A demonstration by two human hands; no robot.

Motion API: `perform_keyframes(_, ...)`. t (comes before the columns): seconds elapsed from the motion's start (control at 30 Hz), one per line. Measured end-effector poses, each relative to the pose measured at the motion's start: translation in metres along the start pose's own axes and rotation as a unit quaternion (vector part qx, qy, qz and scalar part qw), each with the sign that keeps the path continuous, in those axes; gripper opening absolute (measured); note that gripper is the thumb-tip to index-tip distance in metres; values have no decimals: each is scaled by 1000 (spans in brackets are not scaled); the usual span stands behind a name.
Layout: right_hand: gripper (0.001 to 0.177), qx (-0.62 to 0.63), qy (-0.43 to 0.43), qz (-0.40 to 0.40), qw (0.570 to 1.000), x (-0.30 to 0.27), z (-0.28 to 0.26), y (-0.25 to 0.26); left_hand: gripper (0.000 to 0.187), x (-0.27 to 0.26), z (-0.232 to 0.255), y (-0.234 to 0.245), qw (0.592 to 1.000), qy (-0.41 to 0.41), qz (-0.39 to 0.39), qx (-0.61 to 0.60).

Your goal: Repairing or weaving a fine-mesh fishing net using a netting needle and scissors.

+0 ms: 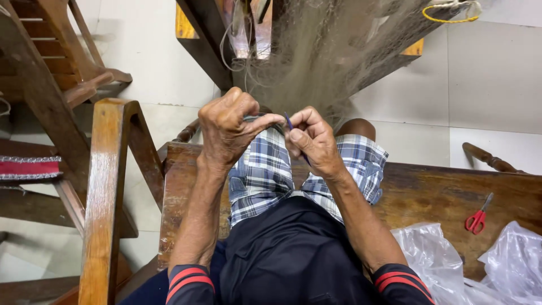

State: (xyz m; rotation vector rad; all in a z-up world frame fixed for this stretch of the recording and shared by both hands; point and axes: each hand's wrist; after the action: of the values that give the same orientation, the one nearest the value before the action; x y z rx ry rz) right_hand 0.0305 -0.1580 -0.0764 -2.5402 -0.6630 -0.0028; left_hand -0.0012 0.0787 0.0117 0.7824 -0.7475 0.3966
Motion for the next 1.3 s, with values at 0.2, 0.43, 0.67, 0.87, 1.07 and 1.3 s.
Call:
perform_keyframes(0.2,22,10,0,14,1000,-5,-1,-8,56,-7,6,1,1000,10,8,14)
perform_keyframes(0.43,20,71,-32,18,997,-8,-1,-10,56,-10,10,-3,1000,28,4,-2)
perform_keyframes(0.67,17,71,-40,21,996,-11,-4,-9,59,-14,15,-6,999,45,17,-5)
perform_keyframes(0.87,19,59,-31,-10,998,-10,2,-5,63,-21,27,-2,996,86,23,-18)
perform_keyframes(1.07,26,212,-92,-75,970,-3,-7,-3,59,-16,23,-5,981,141,5,-135)
perform_keyframes(1.3,17,211,-64,-6,975,12,-6,11,30,-54,29,-6,968,170,-44,-180)
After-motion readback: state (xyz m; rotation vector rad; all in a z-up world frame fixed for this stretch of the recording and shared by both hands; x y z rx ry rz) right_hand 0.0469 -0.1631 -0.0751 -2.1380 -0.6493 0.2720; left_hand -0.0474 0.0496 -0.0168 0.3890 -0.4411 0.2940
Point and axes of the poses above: each hand's wrist, its own x-axis towards the middle knuckle, its own y-axis out of the back of the hand, z = x × y, and after that the axes turned 2 degrees about z, right-handed
